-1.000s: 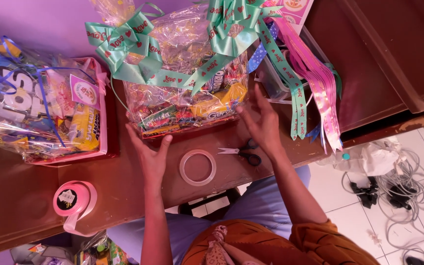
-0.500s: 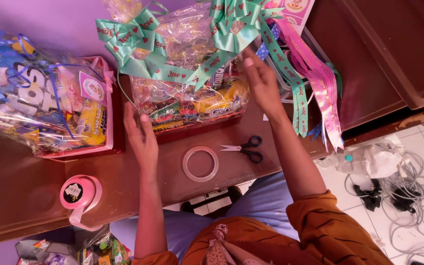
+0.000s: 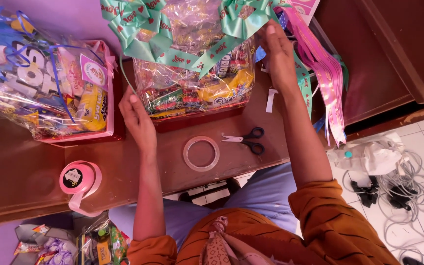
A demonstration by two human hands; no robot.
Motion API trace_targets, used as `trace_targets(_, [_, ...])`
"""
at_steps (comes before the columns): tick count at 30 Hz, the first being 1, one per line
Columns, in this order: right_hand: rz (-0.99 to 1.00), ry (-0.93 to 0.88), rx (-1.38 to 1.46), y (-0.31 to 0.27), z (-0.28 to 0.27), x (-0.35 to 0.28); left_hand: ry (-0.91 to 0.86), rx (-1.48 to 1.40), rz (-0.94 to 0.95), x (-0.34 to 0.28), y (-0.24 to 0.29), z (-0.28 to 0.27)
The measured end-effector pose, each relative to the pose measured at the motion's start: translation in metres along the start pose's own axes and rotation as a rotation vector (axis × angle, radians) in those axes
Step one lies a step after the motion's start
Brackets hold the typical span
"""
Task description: The person places a sheet of printed stickers on a table and uses scissors to cut out individual stickers along the grid lines. The person handles the sticker sheet and scissors throughout the clip, trimming edges and separating the stickers.
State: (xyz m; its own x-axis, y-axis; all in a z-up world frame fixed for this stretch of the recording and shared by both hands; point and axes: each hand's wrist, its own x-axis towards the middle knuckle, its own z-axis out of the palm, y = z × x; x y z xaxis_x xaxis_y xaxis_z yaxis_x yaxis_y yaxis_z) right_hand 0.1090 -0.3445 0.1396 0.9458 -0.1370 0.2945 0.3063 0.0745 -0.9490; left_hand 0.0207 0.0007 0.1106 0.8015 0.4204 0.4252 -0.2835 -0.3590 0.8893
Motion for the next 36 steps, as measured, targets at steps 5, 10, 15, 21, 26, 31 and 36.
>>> trace_targets(5, [0.132, 0.019, -0.005, -0.009, 0.011, -0.042, 0.055, -0.128, -0.086, -0.009, -0.021, -0.002])
trace_targets(10, [0.204, -0.009, 0.154, 0.032, 0.014, -0.065, 0.048, -0.109, -0.041, -0.003, -0.022, -0.002])
trace_targets(15, [0.162, -0.020, 0.056, 0.030, 0.020, -0.067, -0.087, -0.062, -0.040, 0.009, -0.034, -0.010])
trace_targets(21, [0.061, 0.065, 0.027, 0.006, 0.026, -0.088, 0.034, -0.178, -0.118, 0.012, -0.044, 0.000])
trace_targets(26, [0.055, 0.068, -0.043, 0.010, 0.032, -0.099, 0.012, -0.196, -0.120, 0.018, -0.064, 0.005])
trace_targets(31, [0.065, 0.022, -0.124, -0.001, 0.032, -0.101, -0.069, -0.341, -0.229, 0.016, -0.080, 0.005])
trace_targets(36, [0.119, 0.092, -0.184, 0.011, 0.021, -0.120, -0.079, -0.245, -0.107, -0.032, -0.051, 0.002])
